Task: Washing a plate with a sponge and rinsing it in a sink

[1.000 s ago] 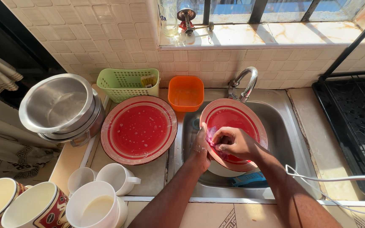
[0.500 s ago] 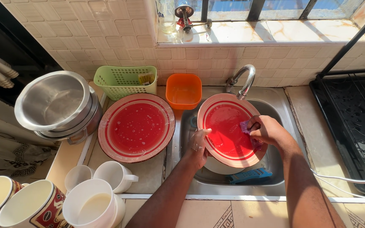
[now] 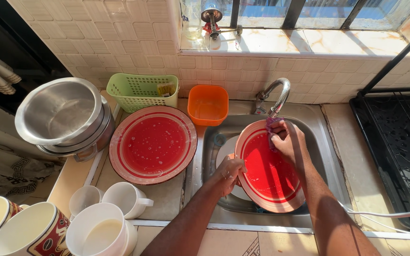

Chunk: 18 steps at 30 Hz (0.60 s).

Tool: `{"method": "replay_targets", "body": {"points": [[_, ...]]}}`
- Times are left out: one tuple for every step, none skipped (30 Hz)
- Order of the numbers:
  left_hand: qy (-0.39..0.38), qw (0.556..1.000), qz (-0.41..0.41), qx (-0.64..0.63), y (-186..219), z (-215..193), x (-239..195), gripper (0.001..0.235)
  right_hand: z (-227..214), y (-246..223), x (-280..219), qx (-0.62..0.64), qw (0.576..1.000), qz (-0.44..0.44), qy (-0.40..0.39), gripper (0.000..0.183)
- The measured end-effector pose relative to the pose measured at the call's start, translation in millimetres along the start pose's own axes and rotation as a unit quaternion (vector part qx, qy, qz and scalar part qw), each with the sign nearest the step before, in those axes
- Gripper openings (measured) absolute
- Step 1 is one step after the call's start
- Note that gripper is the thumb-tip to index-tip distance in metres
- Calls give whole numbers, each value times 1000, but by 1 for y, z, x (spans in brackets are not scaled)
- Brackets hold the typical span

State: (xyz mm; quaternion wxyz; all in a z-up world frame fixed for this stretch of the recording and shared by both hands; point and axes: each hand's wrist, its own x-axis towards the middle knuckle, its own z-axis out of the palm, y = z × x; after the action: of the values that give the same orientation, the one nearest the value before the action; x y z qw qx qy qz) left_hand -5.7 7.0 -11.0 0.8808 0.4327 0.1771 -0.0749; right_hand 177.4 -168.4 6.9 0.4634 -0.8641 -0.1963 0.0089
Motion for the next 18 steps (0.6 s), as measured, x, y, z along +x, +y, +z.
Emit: {"method": "replay_targets", "body": {"points": [[2,1000,0,0,-12,-8,12,61,4,-19,-7,1,1000,0,-1,36],[-4,1000,-1,6,-26,-15,24,62,7,-37,-16,43,999,-5,-17,37],[-9,1000,-1,13,-40,-22,35,63,9,-54,-25,85,996,-11,-32,39],[-9,1000,-2,14,-43,-24,41,63,16,-59,-31,86,996,-10,-31,39],[0,1000,-18,20,-46,-25,46,59,24,-64,-38,111,991,-43,-66,37],[11,999,-34,26,-51,-26,50,54,31,-68,-46,136,983,-75,-101,36],[10,999,-36,26,-60,-33,54,54,29,-76,-49,137,983,-73,-100,36],[-60,997,54,17,-69,-40,57,58,28,-84,-53,162,972,-75,-152,37],[-129,981,143,7,-78,-47,60,64,27,-92,-56,187,958,-76,-204,38],[-131,981,141,9,-63,-39,49,64,24,-96,-58,188,958,-75,-202,38],[-110,985,133,27,-48,-30,38,57,22,-100,-60,197,953,-74,-220,34],[-90,987,126,43,-34,-20,28,50,19,-104,-62,204,946,-74,-239,31],[-91,987,125,42,2,11,2,50,19,-104,-61,203,947,-73,-239,31],[-48,993,99,42,36,39,-28,36,19,-104,-59,197,953,-77,-218,33],[-5,996,73,42,68,65,-63,21,19,-103,-57,191,958,-80,-198,36],[-5,997,71,41,51,52,-45,21,20,-95,-53,190,958,-79,-198,36],[5,999,36,34,35,39,-27,33,21,-86,-49,143,977,-75,-140,35],[17,1000,1,27,18,26,-10,48,22,-78,-46,96,990,-70,-82,36]]}}
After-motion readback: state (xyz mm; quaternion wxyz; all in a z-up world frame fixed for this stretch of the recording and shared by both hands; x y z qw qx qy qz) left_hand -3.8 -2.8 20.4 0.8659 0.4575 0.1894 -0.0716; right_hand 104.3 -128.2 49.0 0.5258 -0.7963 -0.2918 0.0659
